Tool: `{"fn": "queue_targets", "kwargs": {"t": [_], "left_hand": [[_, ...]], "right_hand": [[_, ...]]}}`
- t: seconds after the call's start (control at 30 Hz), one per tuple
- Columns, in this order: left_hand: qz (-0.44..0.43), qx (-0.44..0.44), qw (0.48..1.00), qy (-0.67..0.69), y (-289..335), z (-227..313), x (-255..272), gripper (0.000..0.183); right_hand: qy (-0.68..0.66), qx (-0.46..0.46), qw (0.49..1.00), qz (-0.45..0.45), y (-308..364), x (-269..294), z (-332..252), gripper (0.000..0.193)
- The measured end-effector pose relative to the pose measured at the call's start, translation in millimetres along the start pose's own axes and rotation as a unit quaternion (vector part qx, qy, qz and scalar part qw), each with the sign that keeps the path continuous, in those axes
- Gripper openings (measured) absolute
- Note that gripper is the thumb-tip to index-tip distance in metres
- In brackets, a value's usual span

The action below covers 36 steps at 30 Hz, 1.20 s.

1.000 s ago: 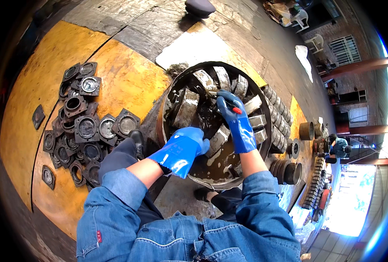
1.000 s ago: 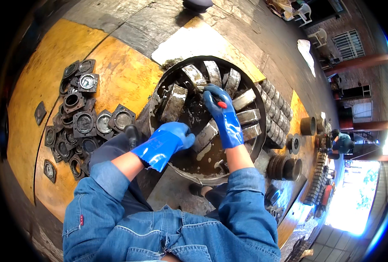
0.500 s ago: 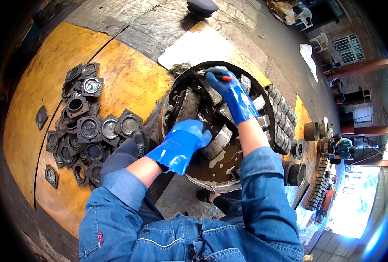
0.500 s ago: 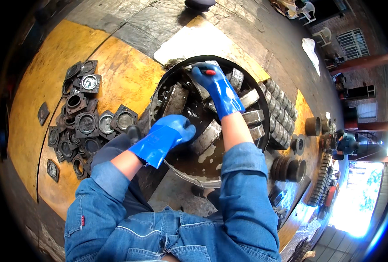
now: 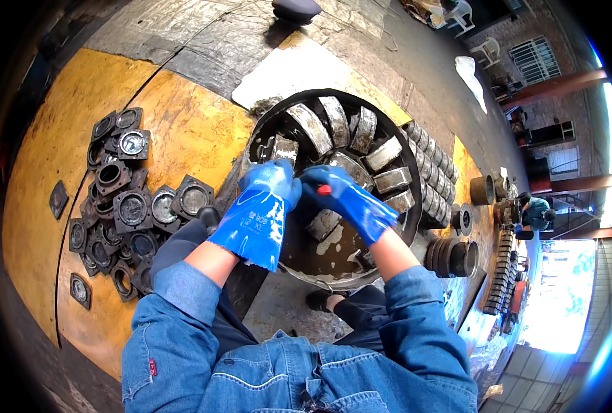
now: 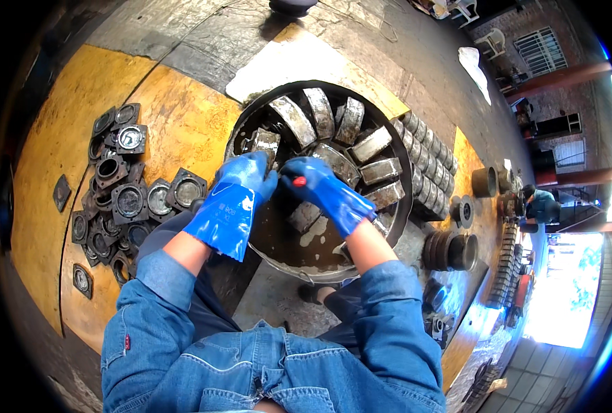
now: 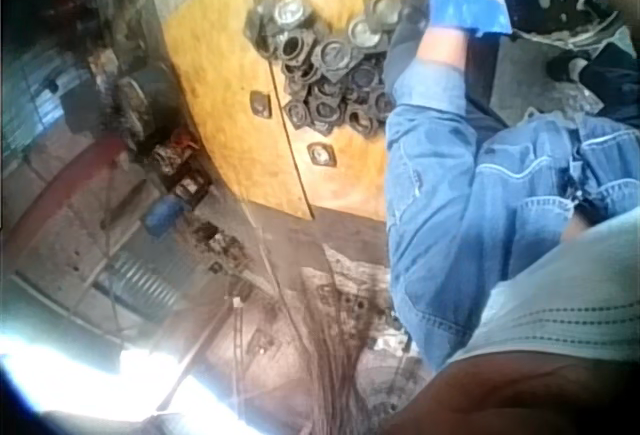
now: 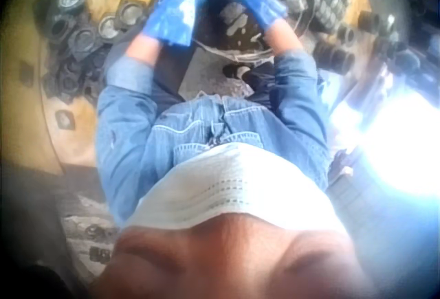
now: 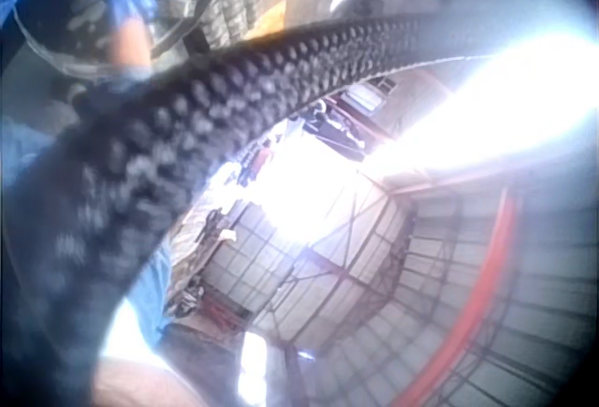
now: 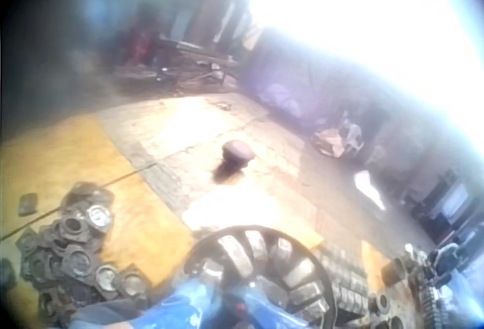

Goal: The person cleans metal parts in a tub of liquid using a brush. They pick up the metal pieces individually, scrub them with the brush, and place them on the floor.

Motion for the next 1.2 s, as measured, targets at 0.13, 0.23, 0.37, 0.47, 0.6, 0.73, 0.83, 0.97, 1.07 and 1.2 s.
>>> {"fn": "queue_targets", "kwargs": {"t": [0.13, 0.23, 0.37, 0.47, 0.6, 0.73, 0.83, 0.97, 1.07, 1.2], "left_hand": [[0.035, -0.011, 0.999, -0.032, -2.9, 5.0, 7.4, 0.043], [0.027, 0.024, 0.998, -0.050, -6.4, -3.5, 14.5, 0.051], [-0.001, 0.045, 0.997, -0.064, -7.2, -12.5, 3.5, 0.069], [-0.033, 0.061, 0.996, -0.061, -8.5, -10.2, -6.6, 0.080], [0.008, 0.050, 0.997, -0.052, -9.2, -19.9, -10.4, 0.083], [-0.004, 0.058, 0.994, -0.088, -14.6, -18.9, -14.7, 0.080], [-0.026, 0.070, 0.990, -0.119, -15.9, -25.0, -29.4, 0.078], [-0.020, 0.096, 0.987, -0.126, -12.2, -33.9, -33.2, 0.079], [-0.030, 0.062, 0.992, -0.106, -26.6, -15.5, -37.2, 0.075], [-0.006, 0.067, 0.990, -0.126, -21.5, -25.3, -37.8, 0.067]], "right_hand": [[0.215, -0.188, 0.924, -0.253, -13.7, -75.4, 66.8, 0.024], [0.239, -0.206, 0.881, -0.351, -13.8, -77.1, 60.1, 0.025], [-0.160, -0.220, 0.956, -0.107, -11.1, 20.9, 17.1, 0.028], [-0.205, -0.193, 0.957, 0.070, 9.8, 83.1, 33.2, 0.024], [-0.203, -0.133, 0.939, 0.245, 12.7, 113.6, 68.3, 0.022], [-0.057, -0.032, 0.964, 0.258, 0.6, 106.8, 80.0, 0.021], [-0.167, -0.113, 0.939, 0.277, -30.2, 98.5, 120.6, 0.019], [-0.219, -0.284, 0.918, 0.171, -83.7, 88.1, 130.9, 0.026], [-0.136, -0.312, 0.921, 0.191, -88.5, 99.8, 183.1, 0.027], [-0.187, -0.272, 0.926, 0.183, -86.3, 95.1, 156.3, 0.024]]}}
Point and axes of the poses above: each hand's wrist, its own y-axis away from the middle knuckle, its own x-axis out of the back of the hand, z = x × y, the point moved 9 cm from there along -y, towards the middle knuckle, and after that the axes turned 1 degree about -y, right-handed, at the moved point
